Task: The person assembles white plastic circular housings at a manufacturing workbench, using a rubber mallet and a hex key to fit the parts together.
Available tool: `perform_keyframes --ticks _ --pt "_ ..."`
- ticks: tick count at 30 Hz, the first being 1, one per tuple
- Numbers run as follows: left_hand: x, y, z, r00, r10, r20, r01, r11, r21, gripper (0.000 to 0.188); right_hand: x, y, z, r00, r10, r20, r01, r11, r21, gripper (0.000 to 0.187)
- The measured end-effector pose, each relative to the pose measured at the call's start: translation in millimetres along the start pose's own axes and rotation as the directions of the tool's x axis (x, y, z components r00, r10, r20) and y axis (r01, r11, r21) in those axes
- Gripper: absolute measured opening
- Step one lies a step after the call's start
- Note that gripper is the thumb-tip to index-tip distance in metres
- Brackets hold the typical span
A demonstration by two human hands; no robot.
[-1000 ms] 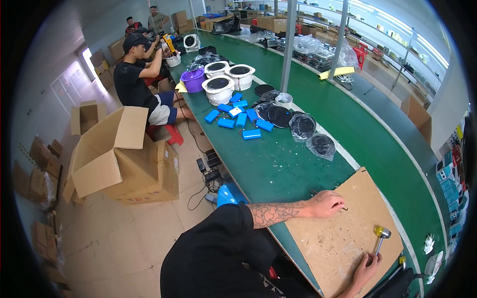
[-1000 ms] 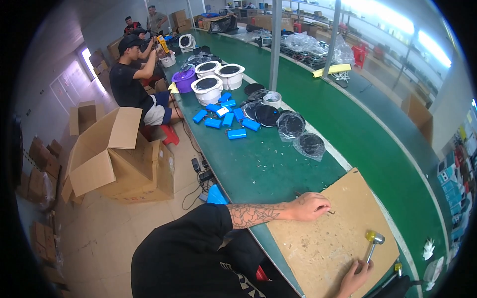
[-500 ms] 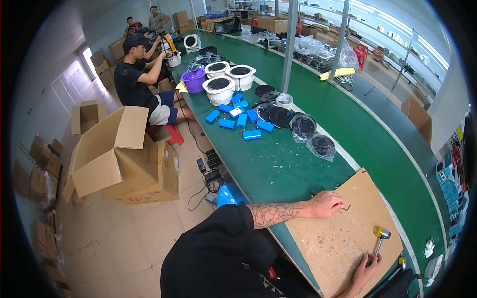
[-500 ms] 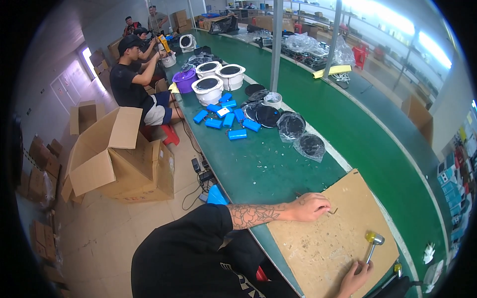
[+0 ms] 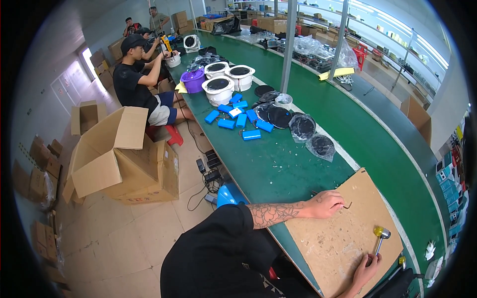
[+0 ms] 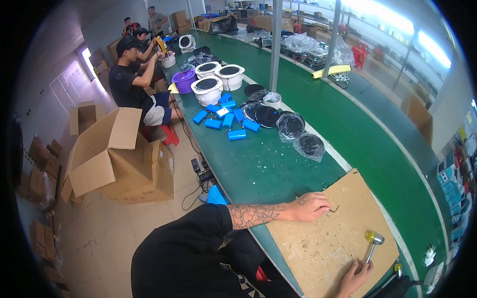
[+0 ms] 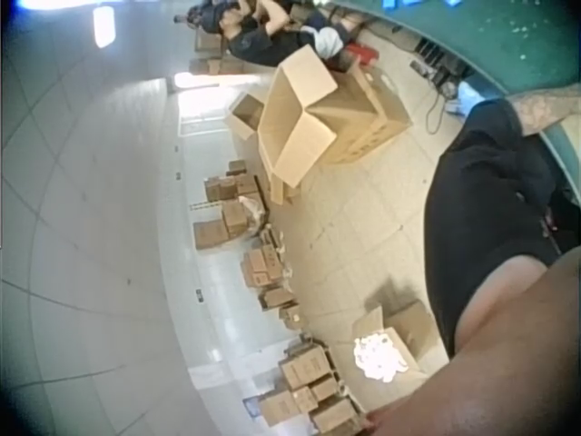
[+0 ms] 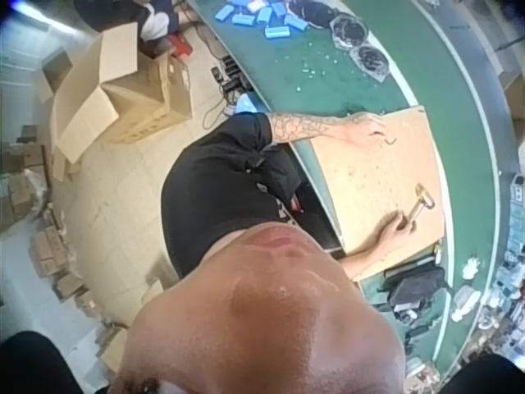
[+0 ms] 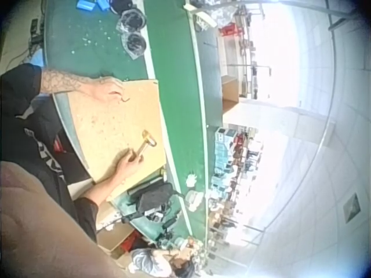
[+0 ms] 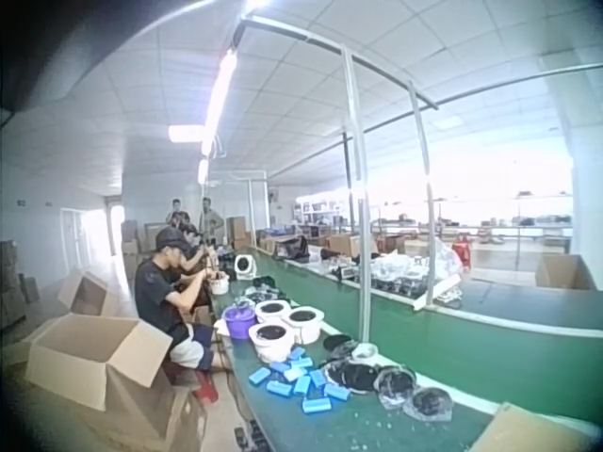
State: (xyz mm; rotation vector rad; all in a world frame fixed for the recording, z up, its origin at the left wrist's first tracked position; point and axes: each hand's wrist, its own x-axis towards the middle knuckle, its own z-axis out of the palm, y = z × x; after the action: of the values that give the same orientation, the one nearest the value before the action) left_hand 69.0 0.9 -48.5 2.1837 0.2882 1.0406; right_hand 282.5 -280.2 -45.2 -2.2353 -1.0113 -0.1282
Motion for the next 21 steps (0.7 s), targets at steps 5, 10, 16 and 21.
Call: perform_keyframes --ticks 5,10,16,21 --pt "-0.9 0.9 -1.4 1.0 -0.005 -0.008 0.005 1.0 0.001 0.01 -0.2 -1.5 0.0 1.0 0.019 0.011 -0.019 1.0 0.011 0.016" --pt "-1.3 1.5 -0.8 1.0 -0.006 -0.021 0.006 1.0 -0.006 0.01 -1.4 -0.5 1.3 1.0 0.004 -0.008 -0.004 1.0 -0.002 0.016" --pt "-1.0 1.1 -1.5 1.0 -0.009 -0.017 0.008 1.0 -0.011 0.01 -0.4 1.6 1.3 1.0 -0.009 -0.003 0.009 1.0 -0.018 0.017" --pt "-0.3 2.7 -2.5 1.0 -0.008 -0.002 0.008 1.0 -0.026 0.01 0.2 4.9 1.7 1.0 0.0 0.012 0.0 1.0 -0.006 0.017"
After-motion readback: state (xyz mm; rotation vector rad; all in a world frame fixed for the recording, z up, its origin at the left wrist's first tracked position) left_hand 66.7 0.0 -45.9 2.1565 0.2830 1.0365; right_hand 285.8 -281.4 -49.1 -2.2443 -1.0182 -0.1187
